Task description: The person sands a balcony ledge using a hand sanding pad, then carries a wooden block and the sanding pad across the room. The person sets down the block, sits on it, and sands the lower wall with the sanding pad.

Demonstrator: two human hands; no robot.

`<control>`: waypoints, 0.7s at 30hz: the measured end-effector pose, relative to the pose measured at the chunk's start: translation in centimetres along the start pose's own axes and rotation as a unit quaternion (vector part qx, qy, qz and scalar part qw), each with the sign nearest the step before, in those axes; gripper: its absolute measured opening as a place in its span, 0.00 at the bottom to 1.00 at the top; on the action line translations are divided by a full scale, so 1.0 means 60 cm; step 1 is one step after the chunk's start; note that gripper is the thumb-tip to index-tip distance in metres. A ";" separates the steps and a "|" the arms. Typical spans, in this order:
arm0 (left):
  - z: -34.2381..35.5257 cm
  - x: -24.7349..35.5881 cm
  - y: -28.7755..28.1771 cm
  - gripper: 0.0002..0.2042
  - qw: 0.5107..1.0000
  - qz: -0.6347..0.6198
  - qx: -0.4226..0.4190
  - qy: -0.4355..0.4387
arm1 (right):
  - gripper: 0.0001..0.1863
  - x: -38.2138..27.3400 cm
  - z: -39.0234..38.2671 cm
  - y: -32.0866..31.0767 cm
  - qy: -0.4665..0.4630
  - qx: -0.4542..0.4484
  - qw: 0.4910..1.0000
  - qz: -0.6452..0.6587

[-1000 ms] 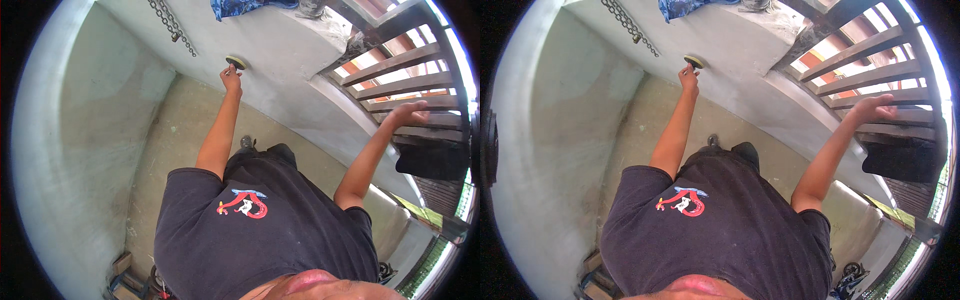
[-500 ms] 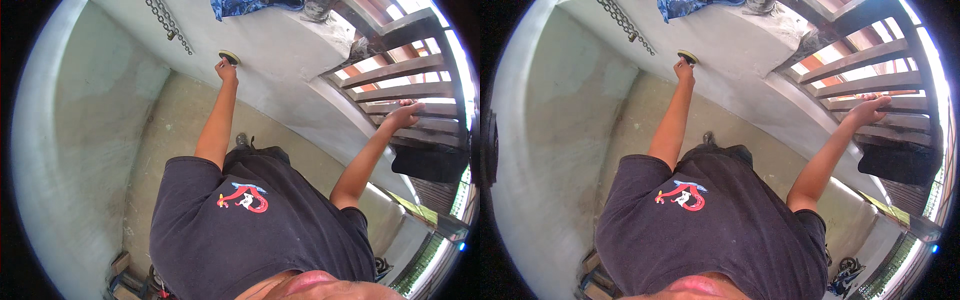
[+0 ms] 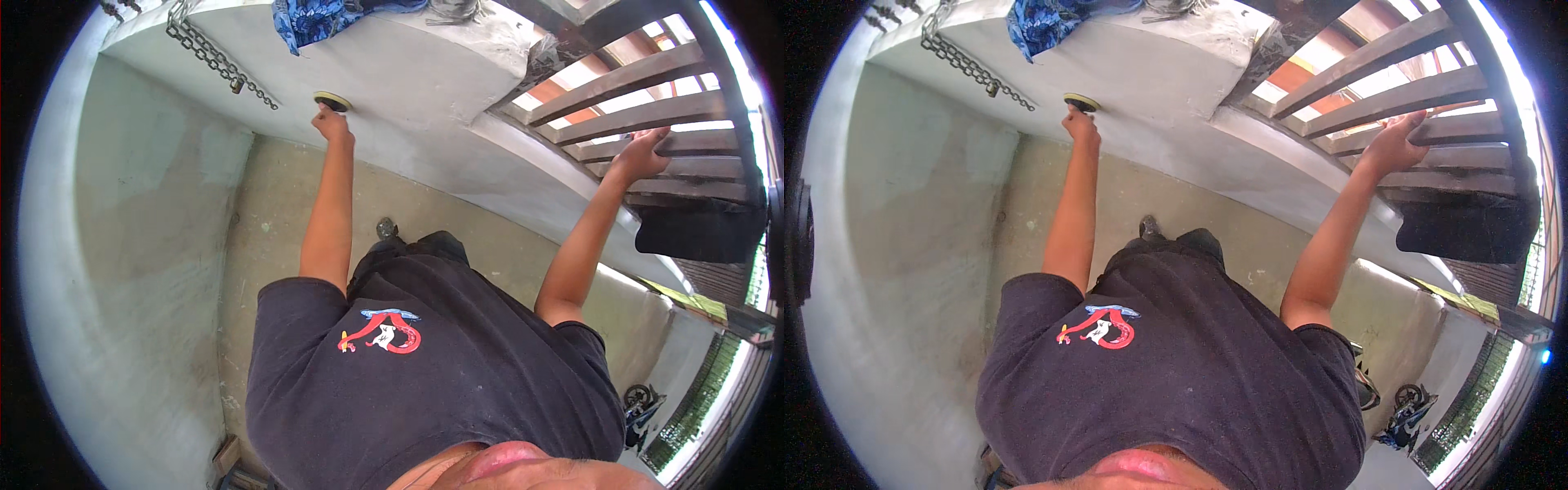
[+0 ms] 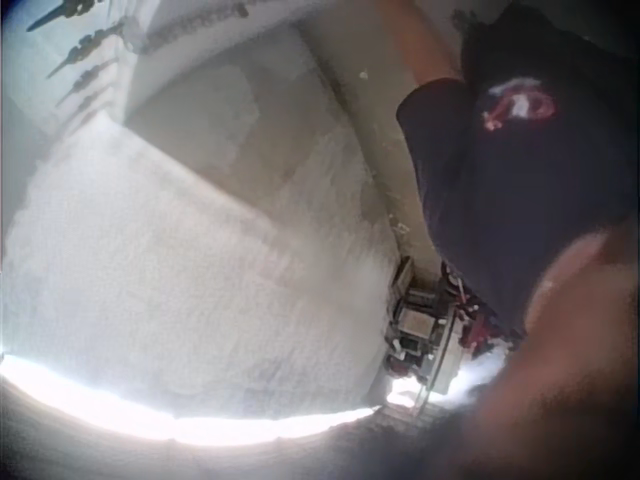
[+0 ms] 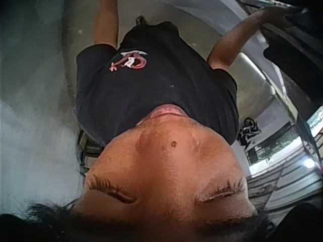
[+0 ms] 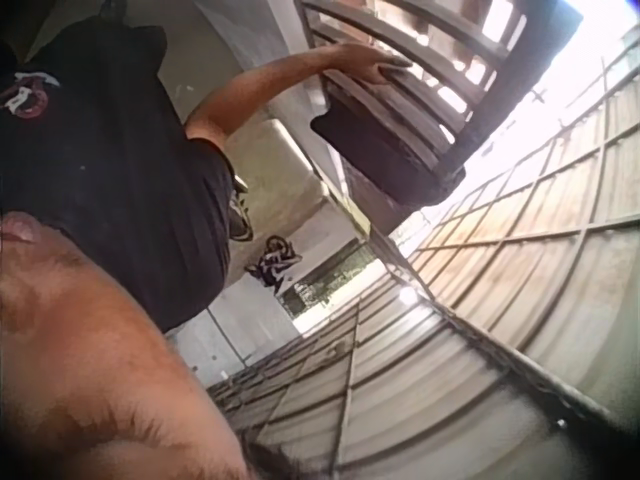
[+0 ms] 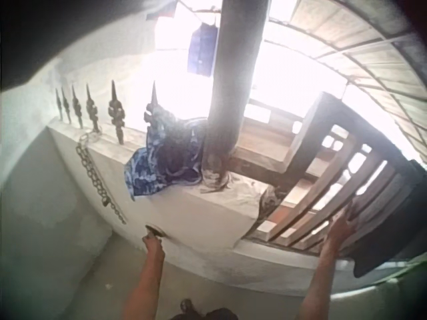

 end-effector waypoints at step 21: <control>-0.004 0.003 -0.012 0.22 0.996 0.006 -0.089 0.020 | 0.37 -0.009 -0.013 -0.004 -0.031 -0.038 0.998 0.032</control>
Point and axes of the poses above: each hand's wrist, its own z-axis towards the middle knuckle, its own y-axis out of the palm, x = y × z, the point moved 7 cm from there along z, towards the middle knuckle, and after that the axes turned 14 degrees about z, right-handed, at the moved point
